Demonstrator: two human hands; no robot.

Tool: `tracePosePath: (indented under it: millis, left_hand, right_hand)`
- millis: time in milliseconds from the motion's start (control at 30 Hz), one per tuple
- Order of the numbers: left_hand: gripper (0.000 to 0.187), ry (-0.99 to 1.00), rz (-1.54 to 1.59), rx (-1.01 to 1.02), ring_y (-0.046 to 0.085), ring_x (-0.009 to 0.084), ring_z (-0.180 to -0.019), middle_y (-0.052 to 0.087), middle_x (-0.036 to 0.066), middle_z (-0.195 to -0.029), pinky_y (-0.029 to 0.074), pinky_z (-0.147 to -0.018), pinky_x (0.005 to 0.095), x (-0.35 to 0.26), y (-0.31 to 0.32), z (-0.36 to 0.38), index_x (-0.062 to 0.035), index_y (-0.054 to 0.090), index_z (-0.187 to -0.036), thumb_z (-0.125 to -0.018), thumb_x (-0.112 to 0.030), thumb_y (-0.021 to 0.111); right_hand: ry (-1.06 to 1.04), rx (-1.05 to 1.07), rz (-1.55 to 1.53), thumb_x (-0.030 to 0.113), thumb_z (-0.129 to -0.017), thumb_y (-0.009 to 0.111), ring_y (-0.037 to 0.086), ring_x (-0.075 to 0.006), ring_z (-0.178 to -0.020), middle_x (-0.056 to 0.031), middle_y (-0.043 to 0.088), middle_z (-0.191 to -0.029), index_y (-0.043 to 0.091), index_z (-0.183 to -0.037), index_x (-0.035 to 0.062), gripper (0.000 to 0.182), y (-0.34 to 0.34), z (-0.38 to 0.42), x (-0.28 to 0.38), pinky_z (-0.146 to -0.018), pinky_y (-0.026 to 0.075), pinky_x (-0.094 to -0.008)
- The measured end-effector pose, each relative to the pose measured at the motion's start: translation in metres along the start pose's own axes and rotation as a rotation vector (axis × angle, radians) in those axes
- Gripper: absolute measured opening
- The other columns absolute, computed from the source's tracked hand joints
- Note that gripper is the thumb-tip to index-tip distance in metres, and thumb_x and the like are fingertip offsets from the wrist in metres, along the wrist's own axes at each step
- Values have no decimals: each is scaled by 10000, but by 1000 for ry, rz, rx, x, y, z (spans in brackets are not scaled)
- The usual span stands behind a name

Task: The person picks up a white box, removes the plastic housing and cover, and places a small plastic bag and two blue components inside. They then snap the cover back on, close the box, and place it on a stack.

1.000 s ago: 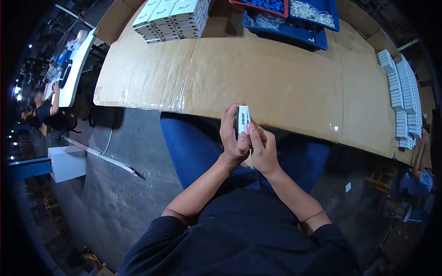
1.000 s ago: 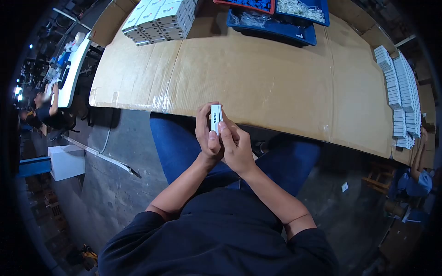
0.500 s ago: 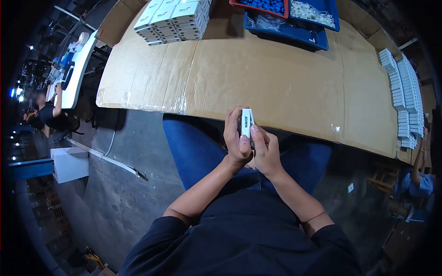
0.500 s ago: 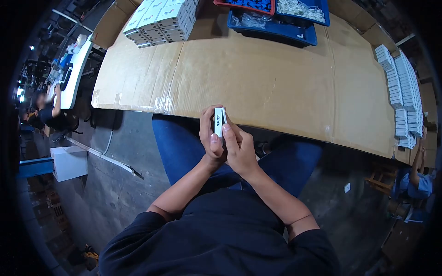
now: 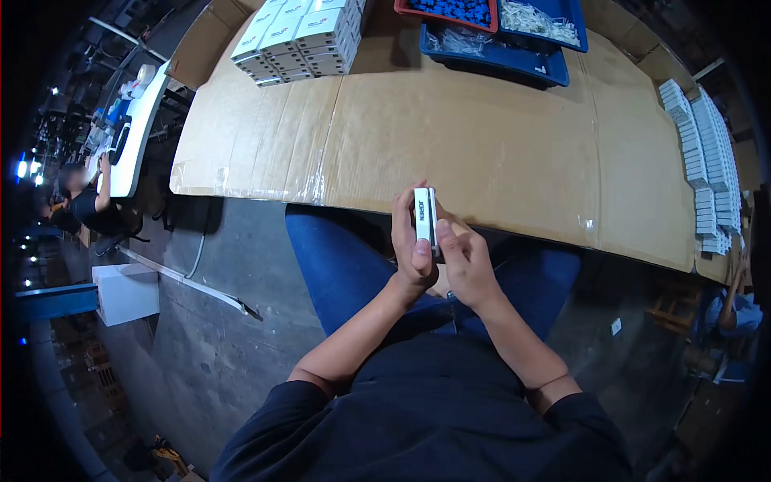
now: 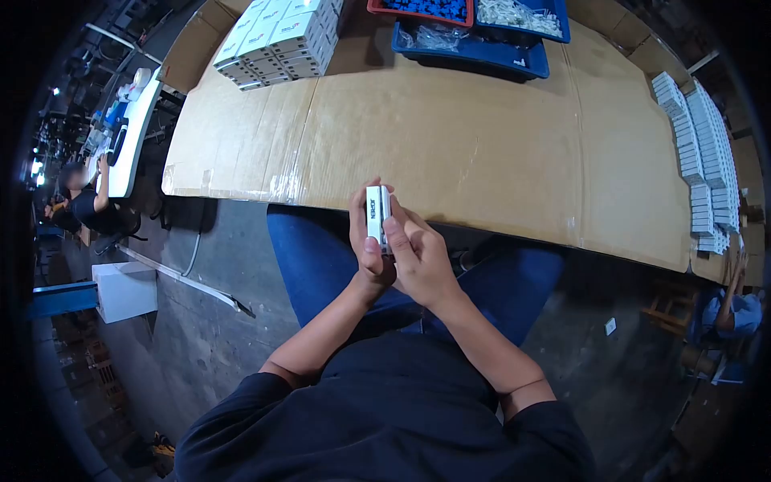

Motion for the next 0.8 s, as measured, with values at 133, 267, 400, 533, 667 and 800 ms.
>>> tracePosePath:
  millis: [133,267,400,533,667,800]
  left_hand:
    - [1086,-66,27,95,487,336,-1305,460,234,-1423,368,-1141,433,12,4,2,76,278,-1574,-927,-776,466]
    - [1081,-411,429,37,519,264,-1329,510,155,-1428,458,-1124,422,22,4,5,-129,168,-1674,-921,-846,463]
    - [797,-781,571,36,627,239,-1222,591,136,-1347,538,-1041,381,25,16,15,-98,355,-1596,-1078,-690,219]
    - [738,-1013,735,177,640,226,-1206,605,124,-1334,558,-1000,373,3,36,33,-63,421,-1509,-1090,-656,287]
    - [765,-999,755,182,625,217,-1192,590,126,-1312,525,-1025,365,-1,42,40,-58,420,-1496,-1062,-686,375]
    - [744,-980,731,194,630,221,-1176,595,129,-1291,538,-1000,363,1,40,38,-61,430,-1478,-1067,-678,364]
  right_hand:
    - [-58,73,-53,361,-1083,579,539,-270,-1314,-193,559,-1373,474,-1534,-33,608,-14,-8,11,-1089,440,-354]
    - [-157,149,447,417,-875,831,526,-321,-1340,-193,473,-1474,535,-1498,-8,810,-21,1,26,-1137,426,-415]
    - [-462,-57,607,507,-809,852,507,-361,-1393,-197,471,-1512,640,-1355,10,768,-33,1,19,-1127,457,-484]
    - [-676,-134,587,595,-835,790,555,-398,-1357,-229,527,-1510,599,-1398,18,829,-40,0,27,-1106,482,-508]
    - [-824,-85,622,618,-852,757,603,-435,-1297,-245,592,-1442,605,-1371,-36,849,-40,-1,32,-1102,485,-517]
    - [-887,-100,558,583,-894,730,648,-449,-1236,-270,636,-1373,625,-1338,-82,808,-37,-2,35,-1062,521,-499]
Point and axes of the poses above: each hand's wrist, its own z-axis away from the middle knuckle, its own y-axis out of the palm, x = y × z, the point moved 7 cm from there along -z, towards the middle knuckle
